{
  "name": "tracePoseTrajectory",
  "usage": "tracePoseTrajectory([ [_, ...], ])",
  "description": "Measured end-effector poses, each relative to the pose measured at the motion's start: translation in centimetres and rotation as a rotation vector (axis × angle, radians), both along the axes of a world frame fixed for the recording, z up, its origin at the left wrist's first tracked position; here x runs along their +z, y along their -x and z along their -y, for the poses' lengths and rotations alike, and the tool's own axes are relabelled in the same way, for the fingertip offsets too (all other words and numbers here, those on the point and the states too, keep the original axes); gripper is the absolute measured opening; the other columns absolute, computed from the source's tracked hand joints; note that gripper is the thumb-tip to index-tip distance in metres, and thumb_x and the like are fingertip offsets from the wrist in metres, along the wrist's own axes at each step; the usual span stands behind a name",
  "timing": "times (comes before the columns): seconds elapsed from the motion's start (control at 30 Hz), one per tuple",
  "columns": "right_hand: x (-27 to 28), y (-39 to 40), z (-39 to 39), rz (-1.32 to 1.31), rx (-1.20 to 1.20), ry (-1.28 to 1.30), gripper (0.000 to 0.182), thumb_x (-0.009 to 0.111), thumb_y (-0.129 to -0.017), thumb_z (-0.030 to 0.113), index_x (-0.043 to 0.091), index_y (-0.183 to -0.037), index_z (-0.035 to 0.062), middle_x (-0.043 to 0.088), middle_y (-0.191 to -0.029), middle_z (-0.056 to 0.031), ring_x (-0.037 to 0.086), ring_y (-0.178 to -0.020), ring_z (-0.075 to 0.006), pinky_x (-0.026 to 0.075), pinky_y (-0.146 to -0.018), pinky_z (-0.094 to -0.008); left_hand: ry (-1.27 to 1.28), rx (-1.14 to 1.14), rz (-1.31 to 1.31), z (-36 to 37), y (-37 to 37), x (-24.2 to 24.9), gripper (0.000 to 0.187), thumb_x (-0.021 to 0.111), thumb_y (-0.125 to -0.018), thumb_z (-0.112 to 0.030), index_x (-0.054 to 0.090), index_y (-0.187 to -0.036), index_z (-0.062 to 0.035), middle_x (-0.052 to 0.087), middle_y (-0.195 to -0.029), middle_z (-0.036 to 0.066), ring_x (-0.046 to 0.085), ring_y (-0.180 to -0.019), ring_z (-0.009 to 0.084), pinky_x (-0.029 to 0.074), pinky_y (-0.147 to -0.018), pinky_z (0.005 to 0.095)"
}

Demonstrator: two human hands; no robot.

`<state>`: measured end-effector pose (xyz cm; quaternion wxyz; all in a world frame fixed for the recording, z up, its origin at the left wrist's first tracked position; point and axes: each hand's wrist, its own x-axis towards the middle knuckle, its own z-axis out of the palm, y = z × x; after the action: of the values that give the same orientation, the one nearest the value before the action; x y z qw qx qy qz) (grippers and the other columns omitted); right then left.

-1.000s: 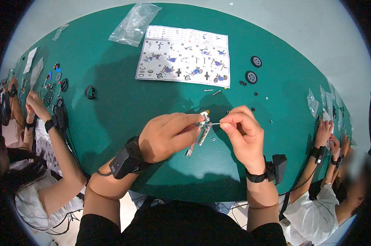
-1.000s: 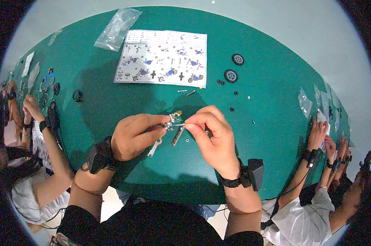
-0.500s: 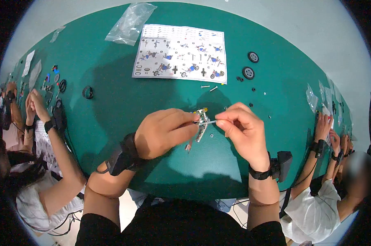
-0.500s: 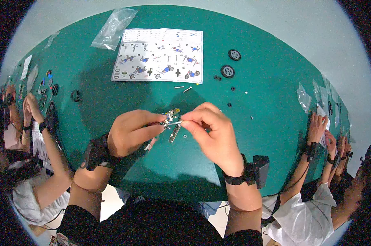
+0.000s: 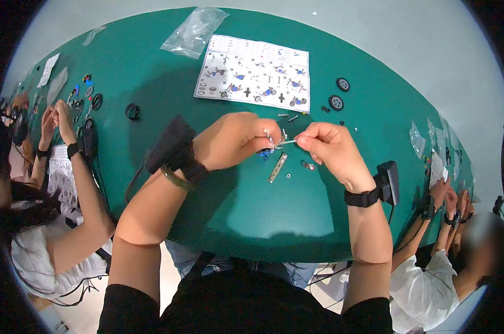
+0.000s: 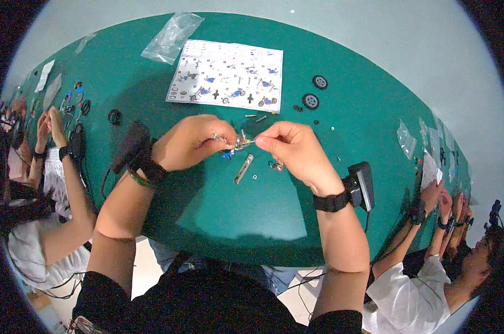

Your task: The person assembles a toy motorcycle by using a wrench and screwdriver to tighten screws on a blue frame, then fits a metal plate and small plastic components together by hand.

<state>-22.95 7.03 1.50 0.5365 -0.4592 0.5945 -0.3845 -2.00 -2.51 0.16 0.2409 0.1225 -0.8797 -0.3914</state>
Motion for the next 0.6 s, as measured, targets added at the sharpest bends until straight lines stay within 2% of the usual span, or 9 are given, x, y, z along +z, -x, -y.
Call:
tracePoseTrajectory([
  [0.1, 0.3, 0.2, 0.1, 0.065, 0.006, -0.027, 0.013, 0.064, -0.082, 0.015, 0.062, -0.081, 0.0030, 0.052, -0.063, 0.0037, 0.044, -0.052, -0.0033, 0.035, -0.046, -0.0186, -0.109, -0.085, 0.019, 0.1, 0.2, 0.4, 0.005, 0.056, -0.081, -0.005, 0.055, -0.087, -0.0056, 0.056, -0.069, 0.008, 0.057, -0.070, 0.0252, 0.044, -0.062, 0.0321],
  [0.2, 1.3, 0.0, -0.9, 0.119, 0.038, -0.068, 0.012, 0.063, -0.083, 0.015, 0.062, -0.081, 0.0029, 0.053, -0.064, 0.0032, 0.044, -0.052, -0.0035, 0.035, -0.047, -0.0188, -0.382, -0.138, 0.007, -1.3, -0.3, 1.7, 0.004, 0.056, -0.083, -0.003, 0.054, -0.087, -0.0030, 0.056, -0.072, 0.005, 0.057, -0.070, 0.0162, 0.044, -0.063, 0.0271],
  [0.3, 1.3, -0.1, -1.9, 0.214, 0.058, -0.097, 0.011, 0.063, -0.083, 0.014, 0.061, -0.081, 0.0029, 0.054, -0.066, 0.0025, 0.044, -0.052, -0.0037, 0.035, -0.046, -0.0189, -0.813, -0.214, -0.085, -2.4, -0.5, 0.6, 0.009, 0.061, -0.083, -0.005, 0.057, -0.091, -0.0039, 0.061, -0.078, 0.001, 0.057, -0.069, 0.0068, 0.045, -0.061, 0.0226],
  [0.33, 1.0, -0.2, -2.3, 0.264, 0.052, -0.114, 0.012, 0.063, -0.083, 0.014, 0.061, -0.081, 0.0029, 0.054, -0.066, 0.0021, 0.044, -0.053, -0.0038, 0.035, -0.046, -0.0189, -0.891, -0.203, 0.016, -2.4, -0.7, 0.9, 0.011, 0.062, -0.082, -0.004, 0.056, -0.092, -0.0048, 0.060, -0.078, 0.000, 0.055, -0.071, 0.0043, 0.044, -0.061, 0.0202],
  [0.43, 0.0, -0.3, -3.2, 0.354, 0.039, -0.156, 0.011, 0.063, -0.083, 0.014, 0.061, -0.081, 0.0035, 0.054, -0.067, 0.0011, 0.044, -0.053, -0.0043, 0.035, -0.046, -0.0190, -0.969, -0.220, -0.091, -3.1, -0.4, 0.0, 0.011, 0.063, -0.082, -0.005, 0.056, -0.091, -0.0048, 0.059, -0.078, -0.001, 0.055, -0.071, 0.0043, 0.044, -0.062, 0.0195],
  [0.47, -0.4, -0.5, -3.6, 0.388, 0.034, -0.155, 0.011, 0.063, -0.083, 0.014, 0.061, -0.081, 0.0036, 0.054, -0.067, 0.0010, 0.044, -0.053, -0.0044, 0.035, -0.046, -0.0190, -1.070, -0.207, 0.039, -3.1, -0.9, 0.3, 0.007, 0.060, -0.083, -0.002, 0.053, -0.081, -0.0027, 0.055, -0.090, 0.003, 0.052, -0.076, 0.0055, 0.043, -0.068, 0.0226],
  [0.57, -0.4, -1.0, -4.0, 0.408, 0.009, -0.081, 0.009, 0.063, -0.083, 0.011, 0.060, -0.081, 0.0024, 0.056, -0.072, -0.0013, 0.045, -0.052, -0.0049, 0.036, -0.045, -0.0191, -1.206, -0.296, -0.016, -3.6, -0.9, -1.4, 0.007, 0.060, -0.083, -0.004, 0.054, -0.086, -0.0030, 0.056, -0.089, 0.002, 0.052, -0.074, 0.0048, 0.043, -0.068, 0.0222],
  [0.6, -0.3, -1.0, -4.1, 0.405, 0.001, -0.050, 0.009, 0.063, -0.082, 0.010, 0.060, -0.081, 0.0019, 0.057, -0.073, -0.0023, 0.046, -0.052, -0.0051, 0.036, -0.045, -0.0191, -1.273, -0.296, -0.002, -3.8, -0.6, -1.0, 0.010, 0.060, -0.084, -0.005, 0.053, -0.090, -0.0044, 0.056, -0.083, 0.000, 0.052, -0.072, 0.0046, 0.043, -0.066, 0.0206],
])
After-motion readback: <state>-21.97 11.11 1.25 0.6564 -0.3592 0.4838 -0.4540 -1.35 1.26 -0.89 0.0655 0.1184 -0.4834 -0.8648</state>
